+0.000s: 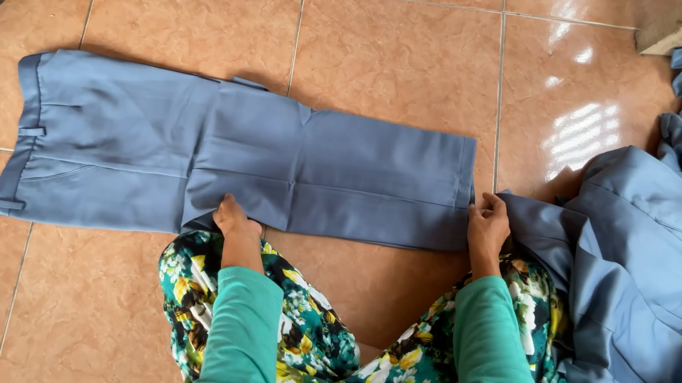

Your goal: Folding grey trousers into a neat rectangular shape on a tiled floor.

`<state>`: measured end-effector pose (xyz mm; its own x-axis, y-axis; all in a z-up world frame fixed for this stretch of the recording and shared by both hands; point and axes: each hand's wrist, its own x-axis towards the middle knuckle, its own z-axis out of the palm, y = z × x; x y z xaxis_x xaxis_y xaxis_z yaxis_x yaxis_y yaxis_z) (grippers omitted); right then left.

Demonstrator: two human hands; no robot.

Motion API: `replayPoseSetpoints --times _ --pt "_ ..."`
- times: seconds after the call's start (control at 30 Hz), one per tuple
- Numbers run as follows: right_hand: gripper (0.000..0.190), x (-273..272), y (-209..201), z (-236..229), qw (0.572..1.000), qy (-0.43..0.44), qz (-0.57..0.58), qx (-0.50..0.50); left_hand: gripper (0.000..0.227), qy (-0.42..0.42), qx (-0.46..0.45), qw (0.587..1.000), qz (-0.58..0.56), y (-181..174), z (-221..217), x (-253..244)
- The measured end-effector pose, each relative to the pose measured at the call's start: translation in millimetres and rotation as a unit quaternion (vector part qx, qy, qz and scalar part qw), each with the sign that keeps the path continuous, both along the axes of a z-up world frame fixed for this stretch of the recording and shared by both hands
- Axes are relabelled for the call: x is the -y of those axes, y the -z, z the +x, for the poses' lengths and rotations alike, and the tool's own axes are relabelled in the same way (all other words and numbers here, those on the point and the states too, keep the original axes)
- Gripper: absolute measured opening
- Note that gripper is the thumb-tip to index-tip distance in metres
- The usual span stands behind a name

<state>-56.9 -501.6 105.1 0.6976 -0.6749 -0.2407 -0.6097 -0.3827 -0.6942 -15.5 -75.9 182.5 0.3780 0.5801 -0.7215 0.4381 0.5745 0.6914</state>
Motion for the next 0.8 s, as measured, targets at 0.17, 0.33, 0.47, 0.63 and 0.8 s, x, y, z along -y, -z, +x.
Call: replayPoseSetpoints --times 0.17,0.33,0.47,0.63,0.8 --pt "0.059 7.8 33.7 13.9 0.996 -0.052 -0.015 -0.065 0.059 0.106 -0.074 0.991 0.038 12.8 -10.5 17.6" --pt "0.046 -2.0 13.1 10.3 0.998 -0.041 -0.019 -0.048 0.042 0.491 -0.276 0.742 0.365 156.1 -16.6 -28.2" --pt "0.064 -22.1 -35.4 10.1 0.998 -0.032 0.052 0.006 0.075 -0.023 0.041 0.999 0.011 121.4 -33.4 11.5" --pt "0.076 11.1 15.9 45.6 0.996 -0.033 0.03 -0.081 0.081 0.265 0.11 0.923 0.256 3.5 -65.5 93.7" --pt "0.069 -0.2 12.8 73.9 0.992 -0.06 0.087 -0.068 0.067 0.488 0.032 0.748 0.449 75.1 -12.1 117.1"
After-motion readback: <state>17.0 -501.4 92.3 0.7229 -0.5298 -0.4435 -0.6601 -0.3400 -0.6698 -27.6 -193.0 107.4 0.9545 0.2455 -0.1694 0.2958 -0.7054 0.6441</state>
